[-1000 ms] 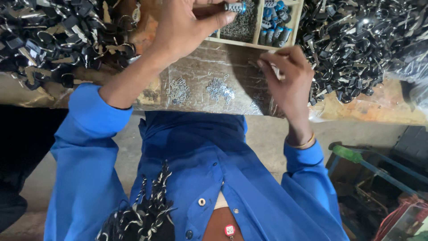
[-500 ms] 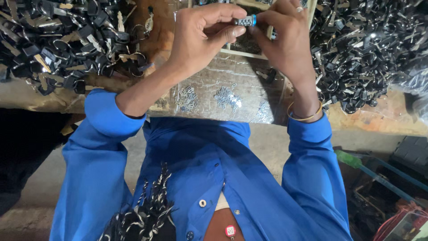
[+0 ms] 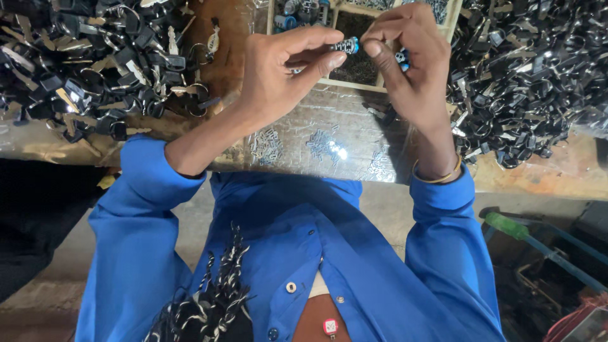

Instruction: The person assembles padlock cylinder components at a workbench. They pick small metal pins and springs from a compartment tray, insert them into a lock cylinder body held in their hands, and place finished cylinders back into the tray compartments.

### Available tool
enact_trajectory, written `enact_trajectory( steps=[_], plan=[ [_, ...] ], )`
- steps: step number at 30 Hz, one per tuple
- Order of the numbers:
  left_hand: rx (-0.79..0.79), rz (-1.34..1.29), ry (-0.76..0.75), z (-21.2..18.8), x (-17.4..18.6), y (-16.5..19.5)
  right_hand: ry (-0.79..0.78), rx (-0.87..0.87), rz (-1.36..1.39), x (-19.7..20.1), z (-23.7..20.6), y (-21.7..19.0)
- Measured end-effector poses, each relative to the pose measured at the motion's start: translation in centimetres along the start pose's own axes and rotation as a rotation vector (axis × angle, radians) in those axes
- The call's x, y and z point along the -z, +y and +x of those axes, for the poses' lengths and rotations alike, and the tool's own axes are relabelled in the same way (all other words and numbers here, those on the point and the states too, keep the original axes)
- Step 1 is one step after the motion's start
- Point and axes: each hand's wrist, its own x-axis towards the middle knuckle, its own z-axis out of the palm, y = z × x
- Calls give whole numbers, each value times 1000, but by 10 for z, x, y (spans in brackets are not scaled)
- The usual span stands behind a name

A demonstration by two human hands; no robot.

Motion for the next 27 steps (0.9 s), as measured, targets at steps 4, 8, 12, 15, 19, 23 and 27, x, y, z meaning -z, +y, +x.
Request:
enact_trajectory(
  steps=[4,8,12,15,19,23,27],
  plan=[
    [-15,-13,9,4,-1,-1,8,-10,65,-5,-3,-1],
    [-24,29,10,3,1,-1,20,-30,46,-12,-1,-3],
    [-72,77,4,2,3,-3,25,-8,32,-13,0,-5],
    [-110,87,-14,2,3,-4,21,28,25,-12,0,-6],
    [-90,93,-17,0,3,-4,37,71,8,-13,0,-6],
    [-131,100,-22,0,3,-4,25,11,89,-13,1,-6],
    [-106,88,-16,-1,2,-5,-4,0,81,-11,1,-5]
  ],
)
